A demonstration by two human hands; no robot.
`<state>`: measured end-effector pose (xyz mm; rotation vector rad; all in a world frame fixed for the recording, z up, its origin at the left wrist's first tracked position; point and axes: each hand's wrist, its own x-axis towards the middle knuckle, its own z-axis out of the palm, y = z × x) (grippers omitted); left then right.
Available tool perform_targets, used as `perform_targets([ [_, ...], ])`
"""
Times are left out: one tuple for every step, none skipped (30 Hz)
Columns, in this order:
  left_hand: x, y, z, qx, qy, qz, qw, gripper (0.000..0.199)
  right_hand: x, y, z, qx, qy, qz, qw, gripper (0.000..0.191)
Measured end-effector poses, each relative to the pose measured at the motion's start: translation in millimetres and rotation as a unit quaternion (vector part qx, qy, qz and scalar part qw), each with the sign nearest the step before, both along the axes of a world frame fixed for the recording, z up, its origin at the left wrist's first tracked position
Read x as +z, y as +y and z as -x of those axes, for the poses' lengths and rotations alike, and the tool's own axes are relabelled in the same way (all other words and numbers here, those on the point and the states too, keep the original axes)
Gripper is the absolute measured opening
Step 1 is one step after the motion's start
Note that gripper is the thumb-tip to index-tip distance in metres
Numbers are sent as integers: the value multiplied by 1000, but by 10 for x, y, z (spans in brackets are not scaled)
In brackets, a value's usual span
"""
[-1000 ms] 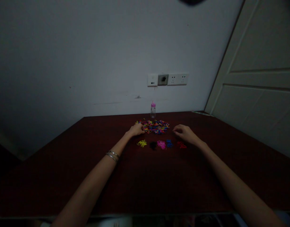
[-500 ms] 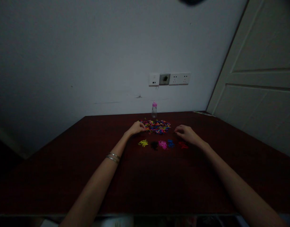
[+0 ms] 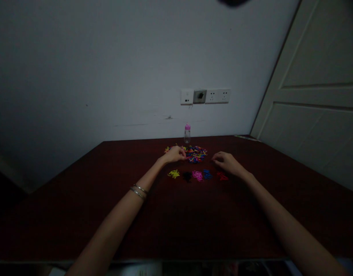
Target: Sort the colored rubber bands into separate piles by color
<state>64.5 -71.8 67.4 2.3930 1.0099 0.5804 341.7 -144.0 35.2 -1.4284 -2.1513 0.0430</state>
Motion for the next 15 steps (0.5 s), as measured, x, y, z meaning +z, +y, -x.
perform_targets([
  [-6,-58,-72,-11,8,-7,1000,14,-3,1,2,-1,-2,0,1000,20],
  [-11,-119,-150,-24,16,-16,999,14,-6,2,2,-2,-4,0,1000,20],
  [-13,-181,-233,-38,23,-23,999,14,-10,5,-2,-3,-6,0,1000,20],
  [-13,-242,-319,-58,29,-30,997,15,-15,10,-13,-4,-8,0,1000,20],
  [-12,-298,-408,-77,37,-37,996,15,-22,18,-32,-6,-10,0,1000,20],
  [-10,-349,-500,-94,44,-47,994,15,-29,28,-58,-10,-12,-1,1000,21],
  [-9,-393,-593,-107,52,-57,991,15,-38,39,-90,-17,-13,-2,1000,21],
  [-11,-431,-685,-118,60,-69,989,15,-48,52,-126,-26,-14,-3,1000,22],
  [-15,-463,-773,-126,68,-81,986,15,-58,64,-165,-37,-15,-3,999,22],
  [-22,-491,-855,-136,78,-91,983,15,-68,74,-202,-48,-17,-2,999,23],
  [-32,-515,-927,-146,90,-100,980,15,-78,82,-236,-58,-19,0,998,24],
  [-43,-536,-986,-155,102,-107,977,15,-87,88,-265,-66,-22,2,998,24],
  [-54,-553,-1029,-162,112,-112,974,15,-95,91,-287,-72,-24,5,997,25],
  [-65,-563,-1056,-168,120,-116,972,16,-102,93,-302,-78,-26,8,997,25],
  [-73,-565,-1065,-170,122,-118,971,17,-108,93,-310,-83,-27,11,996,25],
])
